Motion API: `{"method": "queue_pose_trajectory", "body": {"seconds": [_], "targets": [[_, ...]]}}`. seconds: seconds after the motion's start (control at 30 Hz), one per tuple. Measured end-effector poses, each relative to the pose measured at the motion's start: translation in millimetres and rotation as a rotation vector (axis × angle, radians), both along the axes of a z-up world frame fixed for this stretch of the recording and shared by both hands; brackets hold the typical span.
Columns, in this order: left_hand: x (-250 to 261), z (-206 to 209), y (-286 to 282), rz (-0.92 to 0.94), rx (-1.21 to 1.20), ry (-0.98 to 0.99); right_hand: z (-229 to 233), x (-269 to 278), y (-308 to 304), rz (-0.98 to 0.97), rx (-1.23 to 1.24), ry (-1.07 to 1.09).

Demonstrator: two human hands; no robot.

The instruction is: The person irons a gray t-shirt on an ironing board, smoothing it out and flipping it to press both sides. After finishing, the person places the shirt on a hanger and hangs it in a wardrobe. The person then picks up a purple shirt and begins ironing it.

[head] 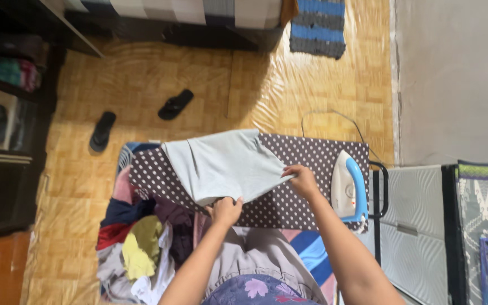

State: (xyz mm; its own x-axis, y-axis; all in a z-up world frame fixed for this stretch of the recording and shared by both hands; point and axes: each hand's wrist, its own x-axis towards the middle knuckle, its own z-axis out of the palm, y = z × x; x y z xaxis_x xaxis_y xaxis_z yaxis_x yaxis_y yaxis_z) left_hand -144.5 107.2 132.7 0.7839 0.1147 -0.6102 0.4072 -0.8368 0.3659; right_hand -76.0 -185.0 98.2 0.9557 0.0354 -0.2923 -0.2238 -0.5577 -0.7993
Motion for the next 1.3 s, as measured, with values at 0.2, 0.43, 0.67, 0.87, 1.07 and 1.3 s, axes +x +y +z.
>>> {"method": "queue_pose_trajectory", "body": {"seconds": [0.2, 0.43, 0.67, 0.87, 1.07, 1.3], "targets": [[-4, -43, 13, -0.066, 0.147, 0.183, -26, -32, 7, 0.226, -0.077, 0.074], [8, -45, 32, -0.024, 0.231, 0.327, -51, -9, 17, -0.148, -0.090, 0.225], [32, -8, 14, -0.112, 0.112, 0.560, -75, 44, 51, -0.168, -0.052, 0.105], [16, -23, -61, -0.340, -0.112, -0.064, -98, 68, 63, -0.173, -0.228, 0.335], [5, -52, -81, -0.602, -0.037, -0.165, -121, 50, 62, -0.432, 0.319, 0.751], [-9, -57, -69, -0.671, -0.064, -0.126, -87, 47, 70, -0.582, 0.594, 0.862]]}}
